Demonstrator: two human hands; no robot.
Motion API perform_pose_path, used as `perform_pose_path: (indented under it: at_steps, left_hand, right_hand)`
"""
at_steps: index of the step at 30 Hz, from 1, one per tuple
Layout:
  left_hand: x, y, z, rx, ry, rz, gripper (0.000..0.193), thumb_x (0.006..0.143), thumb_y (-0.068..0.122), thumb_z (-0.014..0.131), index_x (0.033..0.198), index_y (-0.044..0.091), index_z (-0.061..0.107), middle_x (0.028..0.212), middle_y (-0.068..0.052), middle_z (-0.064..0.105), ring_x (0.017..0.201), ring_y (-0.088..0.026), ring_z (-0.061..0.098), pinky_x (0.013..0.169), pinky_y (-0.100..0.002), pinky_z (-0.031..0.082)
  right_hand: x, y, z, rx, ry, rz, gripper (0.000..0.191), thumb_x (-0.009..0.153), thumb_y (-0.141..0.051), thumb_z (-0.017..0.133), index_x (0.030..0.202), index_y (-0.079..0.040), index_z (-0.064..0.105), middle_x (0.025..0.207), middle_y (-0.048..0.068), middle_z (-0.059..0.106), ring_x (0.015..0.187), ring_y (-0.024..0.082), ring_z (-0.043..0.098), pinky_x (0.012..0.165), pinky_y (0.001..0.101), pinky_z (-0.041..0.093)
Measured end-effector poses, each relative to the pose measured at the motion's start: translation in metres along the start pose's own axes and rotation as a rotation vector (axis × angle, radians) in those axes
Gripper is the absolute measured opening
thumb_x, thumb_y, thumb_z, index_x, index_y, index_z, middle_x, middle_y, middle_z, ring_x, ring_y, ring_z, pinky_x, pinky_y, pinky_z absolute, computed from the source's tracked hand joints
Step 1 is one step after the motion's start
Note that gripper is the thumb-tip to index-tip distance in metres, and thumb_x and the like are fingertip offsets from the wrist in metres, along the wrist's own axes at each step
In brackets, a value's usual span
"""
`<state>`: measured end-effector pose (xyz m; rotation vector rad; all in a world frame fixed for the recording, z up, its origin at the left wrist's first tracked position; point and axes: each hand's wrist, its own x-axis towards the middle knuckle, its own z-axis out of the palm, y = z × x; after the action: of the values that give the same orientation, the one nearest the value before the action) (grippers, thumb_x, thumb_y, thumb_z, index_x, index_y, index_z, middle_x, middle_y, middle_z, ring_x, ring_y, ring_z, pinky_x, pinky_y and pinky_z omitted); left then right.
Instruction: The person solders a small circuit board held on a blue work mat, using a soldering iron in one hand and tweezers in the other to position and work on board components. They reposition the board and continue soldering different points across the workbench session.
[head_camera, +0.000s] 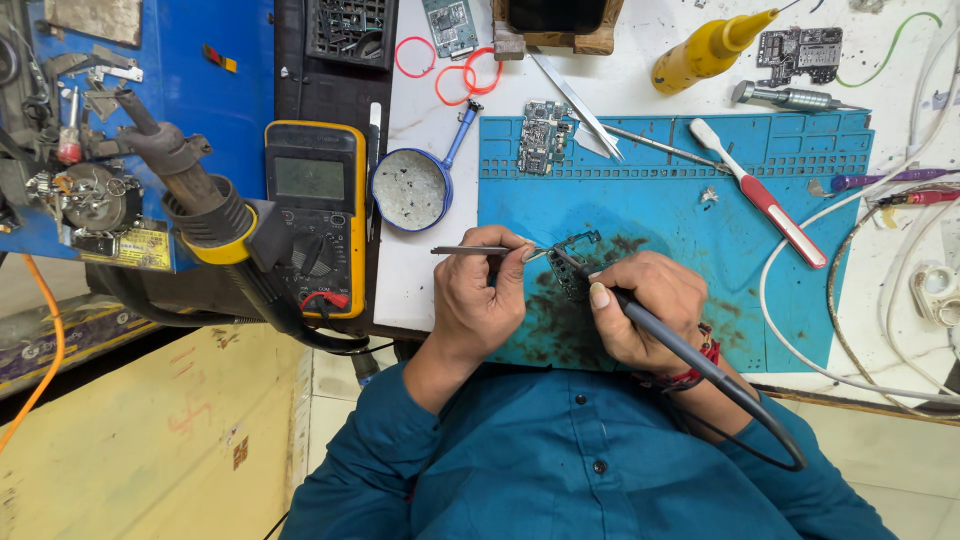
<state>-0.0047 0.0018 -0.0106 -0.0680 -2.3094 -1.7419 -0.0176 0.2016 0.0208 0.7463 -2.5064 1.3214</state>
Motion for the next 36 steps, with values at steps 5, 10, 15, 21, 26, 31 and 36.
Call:
perform_pose_path:
  at_steps: [5,10,15,21,26,31,36]
  left_hand:
    - [-0.0005,0.0002,-0.0006,0.012,0.002,0.015,0.012,0.101,0.005,0.07,0.106,0.002,0.06,0.088,-0.009,0.071,0.07,-0.017,0.071,0.064,-0.029,0.056]
    - [-0.0006,0.001,-0.0003,0.017,0.003,0.026,0.012,0.101,0.005,0.07,0.106,0.002,0.06,0.089,-0.009,0.072,0.071,-0.018,0.072,0.065,-0.029,0.057]
    - [-0.0015,0.0009,0.0001,0.012,0.003,0.025,0.011,0.101,0.004,0.07,0.106,0.002,0.06,0.089,-0.009,0.072,0.072,-0.019,0.073,0.066,-0.03,0.057]
    - [-0.0014,0.002,-0.0014,0.006,-0.028,0.025,0.01,0.101,0.005,0.07,0.104,0.002,0.061,0.088,-0.009,0.072,0.071,-0.019,0.073,0.065,-0.03,0.057]
    - [-0.002,0.0029,-0.001,0.021,-0.033,0.035,0.009,0.101,0.005,0.069,0.102,0.002,0.061,0.089,-0.01,0.072,0.071,-0.019,0.073,0.064,-0.03,0.057]
    - [-0.0009,0.0021,-0.0005,0.023,-0.026,0.059,0.01,0.101,0.005,0.069,0.102,0.002,0.06,0.092,-0.011,0.071,0.072,-0.02,0.072,0.064,-0.03,0.057]
    - [-0.001,0.0047,-0.0019,0.038,-0.019,0.038,0.009,0.1,0.006,0.07,0.103,0.002,0.061,0.089,-0.01,0.072,0.072,-0.02,0.072,0.065,-0.03,0.057]
  right_hand:
    - [-0.0007,-0.0002,0.0,0.002,0.0,-0.001,0.009,0.093,-0.007,0.067,0.089,-0.003,0.061,0.079,0.011,0.069,0.066,0.025,0.066,0.062,0.0345,0.051]
    - [-0.0008,-0.0002,-0.0003,0.009,-0.001,-0.003,0.009,0.093,-0.006,0.068,0.088,-0.003,0.061,0.079,0.011,0.069,0.066,0.025,0.066,0.062,0.0349,0.051]
    - [-0.0011,-0.0007,-0.0008,0.002,0.002,0.003,0.009,0.093,-0.006,0.068,0.088,-0.003,0.061,0.079,0.011,0.069,0.066,0.025,0.066,0.062,0.0346,0.051]
    - [-0.0002,-0.0013,-0.0007,-0.005,0.001,0.001,0.008,0.092,-0.006,0.068,0.087,-0.002,0.063,0.079,0.011,0.069,0.065,0.025,0.066,0.061,0.0343,0.05]
    - [-0.0005,-0.0011,-0.0007,-0.004,0.01,-0.002,0.007,0.091,-0.006,0.068,0.087,-0.002,0.063,0.077,0.011,0.068,0.063,0.025,0.065,0.06,0.0346,0.05]
    - [0.0005,-0.0018,-0.0012,-0.003,0.012,0.0,0.007,0.09,-0.004,0.068,0.086,-0.002,0.063,0.075,0.01,0.067,0.062,0.025,0.064,0.06,0.0352,0.05]
    - [0.0022,-0.0044,-0.0023,0.0,0.016,-0.01,0.008,0.09,-0.005,0.068,0.087,-0.002,0.062,0.078,0.011,0.068,0.064,0.026,0.066,0.061,0.035,0.05]
